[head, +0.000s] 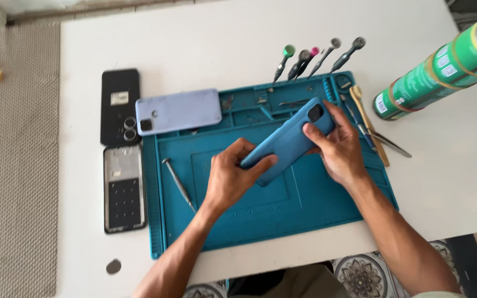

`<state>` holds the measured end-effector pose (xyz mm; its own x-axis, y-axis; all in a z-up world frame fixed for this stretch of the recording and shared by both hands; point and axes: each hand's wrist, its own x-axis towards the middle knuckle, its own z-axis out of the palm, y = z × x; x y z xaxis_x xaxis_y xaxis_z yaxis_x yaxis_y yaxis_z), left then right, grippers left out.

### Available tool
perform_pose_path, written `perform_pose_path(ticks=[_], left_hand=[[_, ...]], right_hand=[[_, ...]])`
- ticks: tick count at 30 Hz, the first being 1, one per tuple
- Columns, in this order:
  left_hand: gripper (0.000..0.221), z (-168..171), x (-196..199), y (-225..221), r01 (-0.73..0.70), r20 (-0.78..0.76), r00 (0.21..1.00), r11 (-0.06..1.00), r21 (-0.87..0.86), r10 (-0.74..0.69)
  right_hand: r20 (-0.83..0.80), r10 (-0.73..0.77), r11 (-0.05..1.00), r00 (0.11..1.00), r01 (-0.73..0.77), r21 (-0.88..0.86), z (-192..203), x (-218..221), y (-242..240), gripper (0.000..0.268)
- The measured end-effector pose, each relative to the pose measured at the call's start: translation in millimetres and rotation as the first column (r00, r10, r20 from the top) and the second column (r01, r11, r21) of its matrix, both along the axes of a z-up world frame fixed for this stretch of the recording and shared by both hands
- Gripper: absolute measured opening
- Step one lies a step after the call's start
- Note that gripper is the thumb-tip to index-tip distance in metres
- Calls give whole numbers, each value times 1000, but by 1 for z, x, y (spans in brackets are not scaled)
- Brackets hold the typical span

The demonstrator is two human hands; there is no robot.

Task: The person disassembles a smartphone, removes the battery, and reassembles the device with a new back cover. They use a plastic spudger to disconnect and reconnect internal connectors, then place the battery back and close the phone.

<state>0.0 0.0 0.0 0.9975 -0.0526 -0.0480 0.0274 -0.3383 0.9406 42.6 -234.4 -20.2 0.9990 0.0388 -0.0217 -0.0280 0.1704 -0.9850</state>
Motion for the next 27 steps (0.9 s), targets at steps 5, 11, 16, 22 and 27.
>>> perform_pose_path(ticks=[5, 11, 16, 22, 27], left_hand=[[73, 11, -7, -3, 76, 194, 975, 981, 176, -110], [105, 18, -17, -16, 26, 237, 961, 899, 436, -143], [101, 15, -12, -6, -34, 176, 984, 927, 375, -34], [97, 12, -9, 16, -160, 157, 982, 916, 369, 108], [105, 26, -30, 55, -275, 103, 961, 878, 391, 255]], right_hand=[[-36, 34, 998, 999, -35, -46, 1, 6, 7, 52], [-99, 49, 997, 994, -55, -57, 4, 0, 11, 50], [-26, 240, 969, 970, -239, 59, 2, -4, 18, 48], [-39, 407, 904, 913, -408, -131, -4, -19, 27, 36], [-107, 536, 787, 837, -542, -296, 11, -19, 37, 33]])
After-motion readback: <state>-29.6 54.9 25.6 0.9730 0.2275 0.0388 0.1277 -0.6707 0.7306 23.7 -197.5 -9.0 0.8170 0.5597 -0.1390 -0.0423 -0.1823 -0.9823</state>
